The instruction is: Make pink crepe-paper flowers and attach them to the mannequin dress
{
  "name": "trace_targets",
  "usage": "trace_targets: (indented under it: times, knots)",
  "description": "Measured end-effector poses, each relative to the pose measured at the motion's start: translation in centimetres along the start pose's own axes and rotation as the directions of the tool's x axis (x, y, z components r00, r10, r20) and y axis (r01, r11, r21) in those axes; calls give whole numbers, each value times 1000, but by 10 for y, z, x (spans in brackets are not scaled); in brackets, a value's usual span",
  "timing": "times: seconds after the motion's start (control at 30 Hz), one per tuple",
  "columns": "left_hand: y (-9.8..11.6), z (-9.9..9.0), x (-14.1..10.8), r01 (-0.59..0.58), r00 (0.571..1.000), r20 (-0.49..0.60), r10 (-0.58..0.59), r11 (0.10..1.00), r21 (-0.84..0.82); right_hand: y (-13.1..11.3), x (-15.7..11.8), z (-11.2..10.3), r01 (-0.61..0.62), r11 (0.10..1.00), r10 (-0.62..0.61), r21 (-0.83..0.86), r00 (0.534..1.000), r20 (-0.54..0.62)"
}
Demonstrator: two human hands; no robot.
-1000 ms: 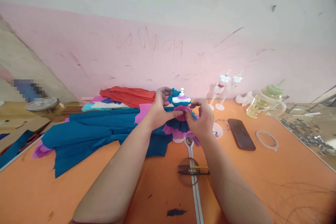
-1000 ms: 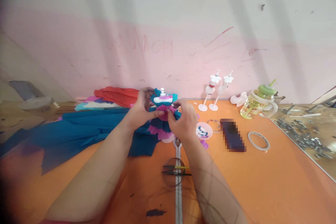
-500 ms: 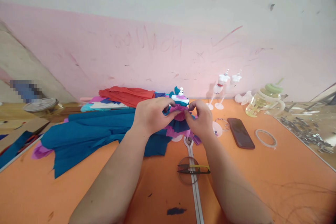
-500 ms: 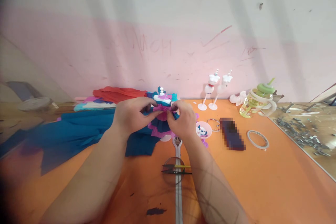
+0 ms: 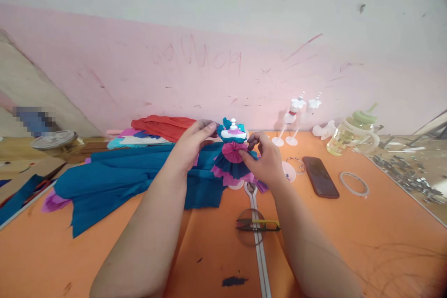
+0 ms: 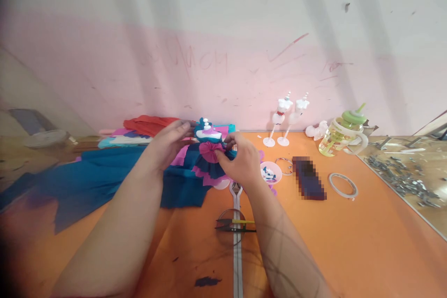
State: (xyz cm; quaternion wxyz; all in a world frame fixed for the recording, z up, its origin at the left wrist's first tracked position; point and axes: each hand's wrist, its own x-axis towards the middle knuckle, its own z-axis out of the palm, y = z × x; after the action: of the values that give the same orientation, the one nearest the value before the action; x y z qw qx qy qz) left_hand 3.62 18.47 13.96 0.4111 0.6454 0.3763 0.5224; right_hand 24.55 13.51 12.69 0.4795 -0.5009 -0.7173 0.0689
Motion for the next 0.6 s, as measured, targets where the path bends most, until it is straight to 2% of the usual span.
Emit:
trace_targets:
  times: [0.07, 0.13, 0.17, 0.27, 0.33, 0.4, 0.6]
  knots:
    - [-3, 0, 4, 140, 982, 151, -113, 974, -180, 1, 1, 2, 43, 999, -43, -20, 999, 3]
    - [-4, 2, 5, 225, 951, 272, -148, 934, -277, 5, 1, 5, 86, 994, -87, -74, 996, -11]
    - [-4, 3, 5, 230, 943, 302, -141, 931, -284, 8, 1, 6, 112, 988, -115, -109, 993, -26]
    - [-4, 2, 3, 193, 945, 304, -121, 956, -219, 21, -3, 11, 250, 943, -267, -218, 962, -54]
    - [-4, 1, 2, 162, 954, 276, -118, 977, -139, 30, -7, 15, 367, 885, -388, -288, 921, -20]
    - [-4, 2, 1, 135, 959, 260, -116, 989, -59, 39, -12, 20, 441, 835, -457, -329, 889, 31]
    - [-2, 11, -1, 0, 954, 298, -21, 997, 73, 52, -19, 26, 476, 803, -511, -359, 860, -4]
